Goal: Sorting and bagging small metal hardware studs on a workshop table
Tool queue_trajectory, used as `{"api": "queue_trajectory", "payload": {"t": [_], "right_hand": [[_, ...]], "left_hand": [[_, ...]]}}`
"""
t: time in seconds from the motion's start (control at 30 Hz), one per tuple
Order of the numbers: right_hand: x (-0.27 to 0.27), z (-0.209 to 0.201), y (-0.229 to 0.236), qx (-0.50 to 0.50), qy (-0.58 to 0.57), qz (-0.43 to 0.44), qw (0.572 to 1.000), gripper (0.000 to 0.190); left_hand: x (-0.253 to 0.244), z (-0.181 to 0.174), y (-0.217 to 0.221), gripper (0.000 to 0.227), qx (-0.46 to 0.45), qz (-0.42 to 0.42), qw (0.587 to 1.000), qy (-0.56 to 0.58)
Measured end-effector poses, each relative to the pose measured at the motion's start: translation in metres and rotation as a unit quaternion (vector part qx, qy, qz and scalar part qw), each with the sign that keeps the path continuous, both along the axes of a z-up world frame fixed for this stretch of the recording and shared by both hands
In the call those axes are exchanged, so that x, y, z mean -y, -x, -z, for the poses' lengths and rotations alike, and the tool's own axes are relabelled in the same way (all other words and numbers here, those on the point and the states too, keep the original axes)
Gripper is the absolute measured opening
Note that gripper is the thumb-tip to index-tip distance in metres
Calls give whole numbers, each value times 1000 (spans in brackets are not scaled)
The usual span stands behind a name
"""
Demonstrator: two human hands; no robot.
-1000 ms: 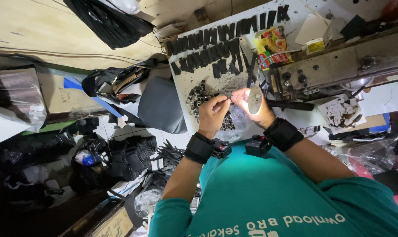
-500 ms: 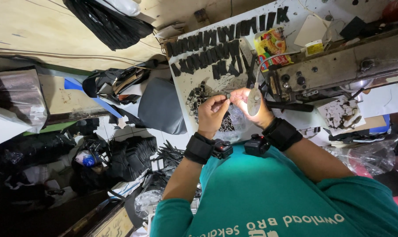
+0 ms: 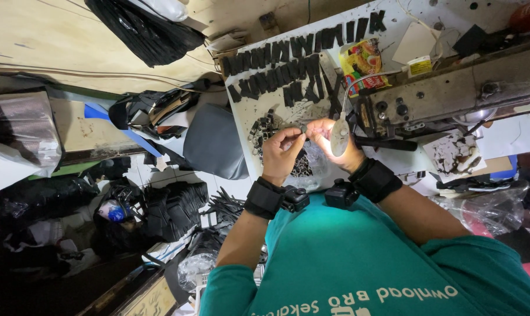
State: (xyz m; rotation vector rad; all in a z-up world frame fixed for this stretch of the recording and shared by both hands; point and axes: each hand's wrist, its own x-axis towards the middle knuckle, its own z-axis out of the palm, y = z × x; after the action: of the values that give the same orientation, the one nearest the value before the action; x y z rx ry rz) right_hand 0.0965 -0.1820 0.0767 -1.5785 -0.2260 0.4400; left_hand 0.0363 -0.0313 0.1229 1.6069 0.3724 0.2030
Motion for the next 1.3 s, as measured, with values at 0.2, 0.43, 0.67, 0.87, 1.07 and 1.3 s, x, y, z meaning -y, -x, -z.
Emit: {"api": "queue_trajectory", "payload": {"t": [0.2, 0.43, 0.67, 0.87, 1.07, 1.3], "right_hand": [[1, 3, -2, 17, 0, -12, 1000, 10], [1, 11, -1, 28, -4, -50, 998, 9], [-2, -20, 5, 71, 24, -96, 993, 10], [-8, -42, 11, 71, 3, -100, 992, 13], [-12, -14, 14, 117, 22, -97, 988, 12], [-17, -37, 15, 128, 30, -151, 980, 4]], "left_hand": [[-5, 3, 3, 16, -15, -6, 1000, 12], [-11, -6, 7, 15, -47, 10, 999, -14], [-19, -31, 6, 26, -29, 69, 997, -21], [-24, -20, 8, 14, -23, 30, 993, -111], [-26, -28, 13, 15, -14, 23, 999, -42], [-49, -11, 15, 15, -68, 57, 993, -77]]}}
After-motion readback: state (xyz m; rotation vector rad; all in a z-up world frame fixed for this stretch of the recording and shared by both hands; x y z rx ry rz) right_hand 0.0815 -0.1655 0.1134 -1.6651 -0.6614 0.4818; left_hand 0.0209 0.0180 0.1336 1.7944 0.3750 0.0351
